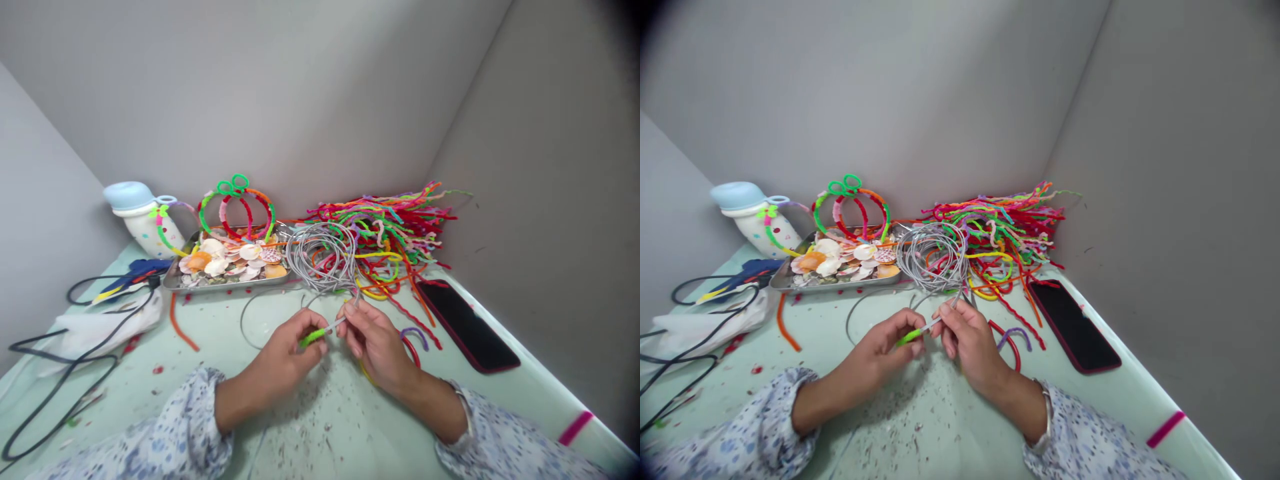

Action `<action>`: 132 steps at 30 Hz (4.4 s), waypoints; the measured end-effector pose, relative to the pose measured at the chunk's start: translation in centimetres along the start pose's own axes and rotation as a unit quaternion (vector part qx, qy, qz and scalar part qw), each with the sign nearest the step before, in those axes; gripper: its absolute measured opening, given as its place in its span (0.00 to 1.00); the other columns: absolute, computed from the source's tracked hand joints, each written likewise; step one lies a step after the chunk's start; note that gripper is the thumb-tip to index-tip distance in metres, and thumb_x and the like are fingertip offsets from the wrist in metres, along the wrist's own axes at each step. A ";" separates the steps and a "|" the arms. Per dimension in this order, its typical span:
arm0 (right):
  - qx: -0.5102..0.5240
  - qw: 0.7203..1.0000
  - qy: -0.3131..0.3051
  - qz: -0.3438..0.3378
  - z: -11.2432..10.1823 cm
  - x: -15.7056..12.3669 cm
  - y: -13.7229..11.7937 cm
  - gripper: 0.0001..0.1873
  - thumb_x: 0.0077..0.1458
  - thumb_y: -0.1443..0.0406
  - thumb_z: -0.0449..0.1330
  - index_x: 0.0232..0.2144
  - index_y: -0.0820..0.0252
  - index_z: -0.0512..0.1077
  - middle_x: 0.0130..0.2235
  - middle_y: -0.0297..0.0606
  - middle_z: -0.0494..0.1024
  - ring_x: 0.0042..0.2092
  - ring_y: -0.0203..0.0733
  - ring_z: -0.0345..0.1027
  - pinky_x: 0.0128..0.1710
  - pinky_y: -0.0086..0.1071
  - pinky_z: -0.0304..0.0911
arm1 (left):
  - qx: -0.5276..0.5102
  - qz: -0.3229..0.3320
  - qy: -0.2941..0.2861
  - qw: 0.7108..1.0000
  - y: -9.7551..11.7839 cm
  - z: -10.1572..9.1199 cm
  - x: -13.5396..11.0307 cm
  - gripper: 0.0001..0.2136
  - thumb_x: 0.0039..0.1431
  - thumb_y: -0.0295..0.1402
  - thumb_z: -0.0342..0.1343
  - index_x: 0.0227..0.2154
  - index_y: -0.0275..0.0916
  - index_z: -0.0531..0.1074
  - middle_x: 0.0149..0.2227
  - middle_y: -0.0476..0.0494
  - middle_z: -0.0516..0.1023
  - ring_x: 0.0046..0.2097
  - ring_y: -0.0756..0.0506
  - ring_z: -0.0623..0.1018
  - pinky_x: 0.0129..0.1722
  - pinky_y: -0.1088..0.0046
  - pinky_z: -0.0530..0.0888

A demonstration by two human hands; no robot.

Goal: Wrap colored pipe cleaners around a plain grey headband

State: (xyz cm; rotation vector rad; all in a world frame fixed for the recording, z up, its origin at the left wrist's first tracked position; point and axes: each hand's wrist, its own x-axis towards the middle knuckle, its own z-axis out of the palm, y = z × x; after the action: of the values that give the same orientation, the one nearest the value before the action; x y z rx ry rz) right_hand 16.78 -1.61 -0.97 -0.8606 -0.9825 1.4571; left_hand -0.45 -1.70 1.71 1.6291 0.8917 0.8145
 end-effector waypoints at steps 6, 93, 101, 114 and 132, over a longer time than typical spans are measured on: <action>0.001 1.000 -0.008 0.005 0.0 -0.1 0.0 0.15 0.59 0.56 0.60 0.27 0.61 0.70 0.24 0.29 0.74 0.15 0.24 0.51 0.16 0.24 0.44 | 0.204 0.057 0.087 0.973 -0.2 0.6 -0.3 0.02 0.59 0.26 0.53 0.33 0.38 0.70 0.34 0.47 0.70 0.35 0.47 0.70 0.36 0.70 0.67; -0.198 0.979 0.021 -0.034 0.6 0.8 -2.9 0.17 0.52 0.52 0.63 0.25 0.59 0.71 0.16 0.26 0.63 0.19 0.33 0.55 0.22 0.28 0.52 | -0.313 -0.141 -0.029 0.939 -1.7 0.4 0.9 0.16 0.60 0.44 0.57 0.31 0.33 0.71 0.25 0.41 0.81 0.18 0.52 0.77 0.14 0.84 0.61; -0.158 0.987 0.009 -0.029 0.3 1.0 -2.4 0.17 0.52 0.50 0.62 0.30 0.59 0.75 0.25 0.32 0.72 0.20 0.32 0.58 0.21 0.28 0.54 | -0.314 -0.149 -0.011 0.938 -2.0 0.3 0.8 0.15 0.59 0.44 0.58 0.30 0.34 0.70 0.20 0.46 0.79 0.16 0.53 0.75 0.14 0.83 0.60; -0.182 0.983 -0.029 -0.026 0.5 0.4 -1.8 0.10 0.53 0.59 0.63 0.26 0.58 0.72 0.19 0.26 0.65 0.20 0.32 0.56 0.21 0.27 0.54 | -0.317 -0.132 -0.032 0.939 -2.6 0.4 0.5 0.13 0.62 0.41 0.56 0.30 0.34 0.70 0.21 0.46 0.79 0.16 0.54 0.75 0.14 0.84 0.60; -0.167 0.985 -0.038 -0.016 0.5 0.2 -2.2 0.12 0.55 0.56 0.61 0.31 0.60 0.73 0.20 0.27 0.66 0.21 0.31 0.58 0.23 0.27 0.55 | -0.308 -0.146 -0.036 0.939 -1.9 0.6 0.4 0.14 0.59 0.43 0.58 0.29 0.34 0.70 0.20 0.48 0.78 0.15 0.55 0.73 0.14 0.84 0.59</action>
State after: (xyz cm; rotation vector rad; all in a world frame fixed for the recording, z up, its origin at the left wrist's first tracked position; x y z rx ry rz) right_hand 17.16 -1.42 1.28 -1.0290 -1.3157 1.3250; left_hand -0.03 -1.31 -0.28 0.9444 0.7071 0.7248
